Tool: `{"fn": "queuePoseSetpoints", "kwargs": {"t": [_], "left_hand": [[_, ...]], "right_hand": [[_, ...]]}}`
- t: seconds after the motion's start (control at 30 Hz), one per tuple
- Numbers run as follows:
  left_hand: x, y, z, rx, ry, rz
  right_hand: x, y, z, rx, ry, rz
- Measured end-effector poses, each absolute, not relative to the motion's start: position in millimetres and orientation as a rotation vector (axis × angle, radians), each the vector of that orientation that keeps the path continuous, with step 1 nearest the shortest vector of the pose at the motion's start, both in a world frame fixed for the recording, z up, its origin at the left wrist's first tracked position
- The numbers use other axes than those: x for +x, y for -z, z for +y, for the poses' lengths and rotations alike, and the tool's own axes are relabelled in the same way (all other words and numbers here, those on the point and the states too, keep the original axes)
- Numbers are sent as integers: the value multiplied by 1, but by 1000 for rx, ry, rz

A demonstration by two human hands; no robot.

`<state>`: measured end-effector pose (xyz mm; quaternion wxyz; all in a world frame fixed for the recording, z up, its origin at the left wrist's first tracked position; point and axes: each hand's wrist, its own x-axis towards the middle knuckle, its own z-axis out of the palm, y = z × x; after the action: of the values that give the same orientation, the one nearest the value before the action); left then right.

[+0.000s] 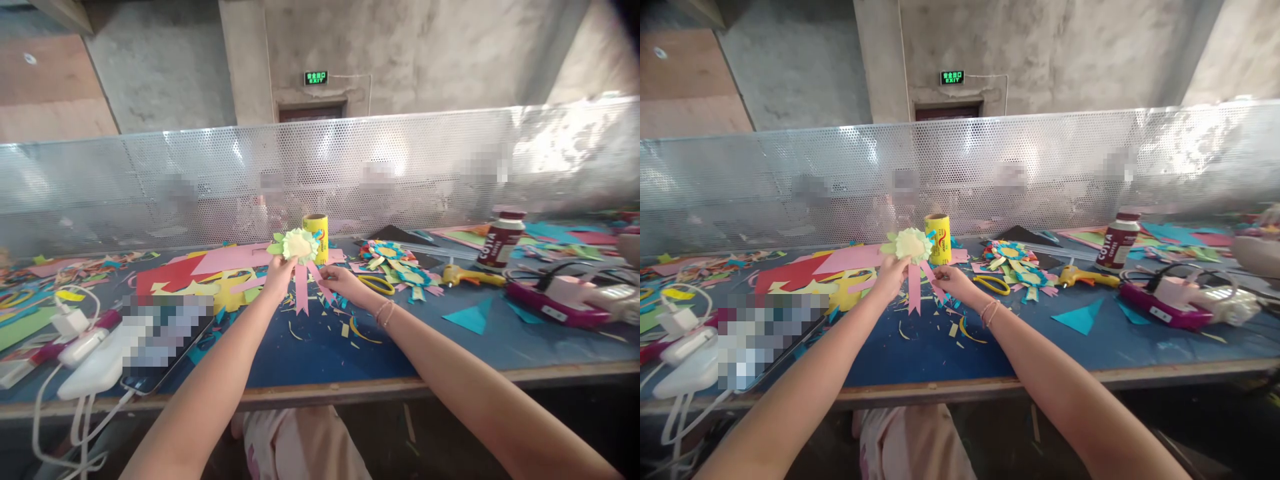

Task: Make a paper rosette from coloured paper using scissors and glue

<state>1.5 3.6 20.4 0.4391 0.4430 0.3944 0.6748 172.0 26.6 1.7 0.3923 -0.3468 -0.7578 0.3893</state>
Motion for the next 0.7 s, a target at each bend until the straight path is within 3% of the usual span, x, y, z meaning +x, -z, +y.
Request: {"fn": "queuePoseSetpoints", "kwargs": {"t": [0.7], "left_hand": [[-1, -17, 7, 1214, -1716, 923]], "right_hand": [[172, -4, 25, -850, -1011, -1955]]}}
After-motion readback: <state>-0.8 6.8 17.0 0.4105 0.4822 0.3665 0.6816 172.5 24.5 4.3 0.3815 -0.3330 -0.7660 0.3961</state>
